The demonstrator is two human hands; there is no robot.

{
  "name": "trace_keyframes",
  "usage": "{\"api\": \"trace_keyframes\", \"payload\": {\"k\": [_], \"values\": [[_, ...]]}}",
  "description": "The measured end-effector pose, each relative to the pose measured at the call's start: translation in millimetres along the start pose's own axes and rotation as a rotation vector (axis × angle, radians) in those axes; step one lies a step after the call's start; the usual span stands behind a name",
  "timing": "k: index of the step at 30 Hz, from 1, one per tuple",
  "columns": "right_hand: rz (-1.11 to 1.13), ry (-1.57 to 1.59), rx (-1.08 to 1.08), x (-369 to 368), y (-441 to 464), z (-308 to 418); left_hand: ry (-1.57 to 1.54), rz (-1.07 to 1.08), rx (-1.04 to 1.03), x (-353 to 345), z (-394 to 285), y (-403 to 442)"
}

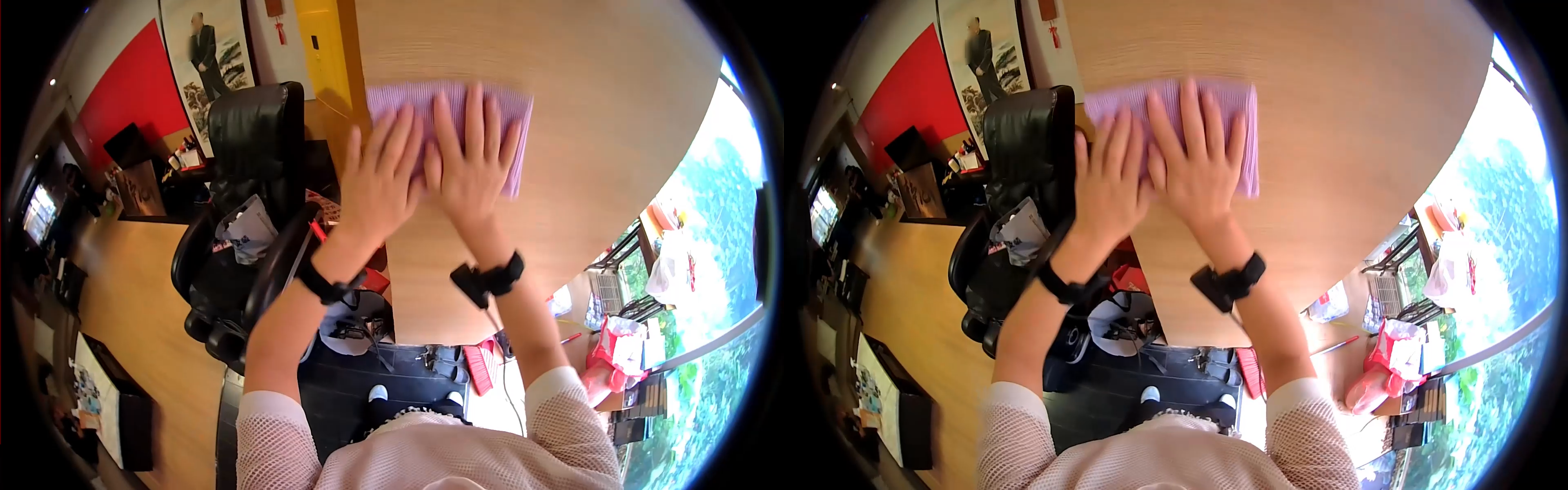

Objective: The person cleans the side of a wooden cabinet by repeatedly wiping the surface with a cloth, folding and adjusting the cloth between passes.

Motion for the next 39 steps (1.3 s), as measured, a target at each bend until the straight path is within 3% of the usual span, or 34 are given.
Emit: {"api": "trace_keyframes", "payload": {"k": [2,6,9,13,17,19,22,24,26,27,29,30,34,39], "values": [[0.103,-0.012,-0.022,-9.9,-64.5,5.0,-0.032,0.049,0.034,-38.8,-15.3,-57.6],[0.386,0.013,-0.015,-19.0,-202.4,5.8,-0.143,0.378,0.103,-70.8,-58.8,-162.0],[0.367,0.035,-0.032,-22.2,-264.2,-0.5,-0.206,0.416,0.095,-79.9,-81.1,-194.6],[0.503,-0.041,-0.043,-17.6,-229.9,-5.9,-0.325,0.397,0.067,-63.3,-73.7,-162.0],[0.377,-0.004,-0.080,-0.8,-108.5,-8.5,-0.294,0.306,0.019,-22.2,-46.2,-73.4],[0.317,0.040,-0.064,17.3,-37.4,-11.5,-0.259,0.151,0.022,11.6,-37.2,-20.5],[0.188,0.089,0.014,26.7,9.8,-23.9,-0.167,0.067,0.018,30.3,-37.3,13.4],[0.226,0.043,0.011,17.6,-13.0,-28.3,-0.383,0.345,0.204,22.5,-44.4,9.9],[0.309,-0.018,0.005,6.6,-74.8,-31.8,-0.338,0.317,0.193,-9.6,-62.3,-31.2],[0.347,-0.031,0.007,1.5,-110.5,-34.0,-0.183,0.134,0.087,-50.6,-73.8,-73.9],[0.453,-0.022,0.028,0.6,-174.2,-37.3,-0.247,0.298,0.136,-82.7,-98.6,-126.5],[0.469,0.019,0.004,-2.4,-206.8,-38.5,-0.191,0.257,0.118,-107.8,-111.9,-156.1],[0.556,0.070,-0.108,-4.6,-280.3,-38.7,-0.297,0.434,0.213,-116.1,-141.4,-184.6],[0.540,0.049,-0.267,14.6,-206.0,-55.1,-0.225,0.441,0.047,-97.6,-129.2,-151.2]]}}
Point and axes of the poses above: each hand's wrist, its own y-axis towards the middle knuckle, its own x-axis out of the back of the hand, z = x × y, the point moved 3 cm from there along y, towards the middle knuckle, and after that the axes turned 5 degrees about z, right-handed, at the moved point
